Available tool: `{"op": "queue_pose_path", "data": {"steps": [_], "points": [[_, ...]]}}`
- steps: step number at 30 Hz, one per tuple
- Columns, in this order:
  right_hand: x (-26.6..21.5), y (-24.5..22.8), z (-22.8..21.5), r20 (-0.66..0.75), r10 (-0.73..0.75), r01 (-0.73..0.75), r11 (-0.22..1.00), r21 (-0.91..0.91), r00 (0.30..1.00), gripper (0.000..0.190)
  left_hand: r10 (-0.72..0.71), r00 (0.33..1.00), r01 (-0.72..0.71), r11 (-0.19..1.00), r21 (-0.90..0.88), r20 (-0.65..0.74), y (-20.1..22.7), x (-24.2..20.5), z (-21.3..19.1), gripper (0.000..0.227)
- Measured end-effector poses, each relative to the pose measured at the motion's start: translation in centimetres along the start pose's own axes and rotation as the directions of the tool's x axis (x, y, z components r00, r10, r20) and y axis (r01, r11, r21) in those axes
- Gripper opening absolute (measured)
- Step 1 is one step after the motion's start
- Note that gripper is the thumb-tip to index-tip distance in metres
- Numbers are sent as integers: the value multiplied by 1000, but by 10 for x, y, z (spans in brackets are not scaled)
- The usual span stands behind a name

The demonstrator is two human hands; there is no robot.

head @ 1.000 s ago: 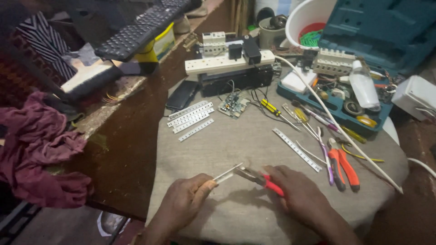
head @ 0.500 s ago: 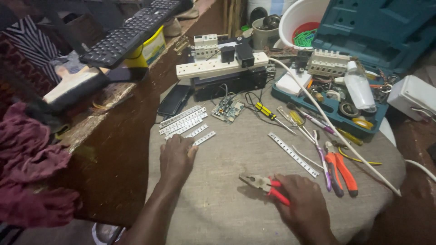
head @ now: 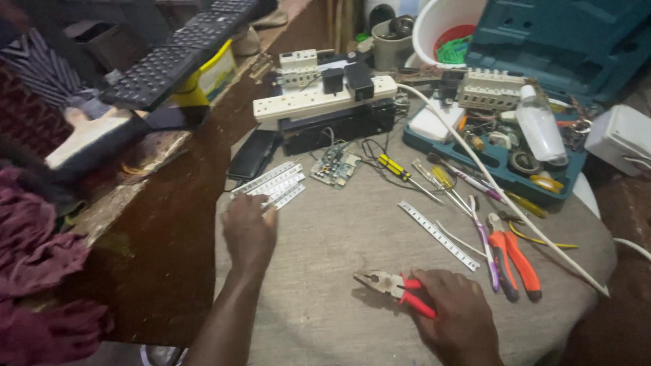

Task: The person uses red-handled pliers to cut a white LED strip into smaller segments. They hold the strip with one hand and repeatedly snip it with the pliers, placing the cut pieces on the table.

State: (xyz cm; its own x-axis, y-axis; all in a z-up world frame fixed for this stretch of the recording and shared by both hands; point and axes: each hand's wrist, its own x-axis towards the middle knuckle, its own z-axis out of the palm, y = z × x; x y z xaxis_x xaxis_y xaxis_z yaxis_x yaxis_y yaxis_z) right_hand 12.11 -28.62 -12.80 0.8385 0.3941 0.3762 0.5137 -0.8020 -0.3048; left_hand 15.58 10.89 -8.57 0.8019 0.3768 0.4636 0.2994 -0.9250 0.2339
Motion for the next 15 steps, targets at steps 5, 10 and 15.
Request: {"op": "queue_pose_path", "data": {"steps": [5,10,15], "points": [[3,-2,-1,-40,-22,24,999,32,999,58,99,981,-119,986,-116,-164,25,-19,-3,22],[-15,5,-3,-202,74,-35,981,192,977,56,449,877,-478,767,-428,-175,109,-39,7,22],[6,-39,-44,-144,800,-446,463,766,583,31,457,861,-295,805,-514,222,189,-37,8,27]]}}
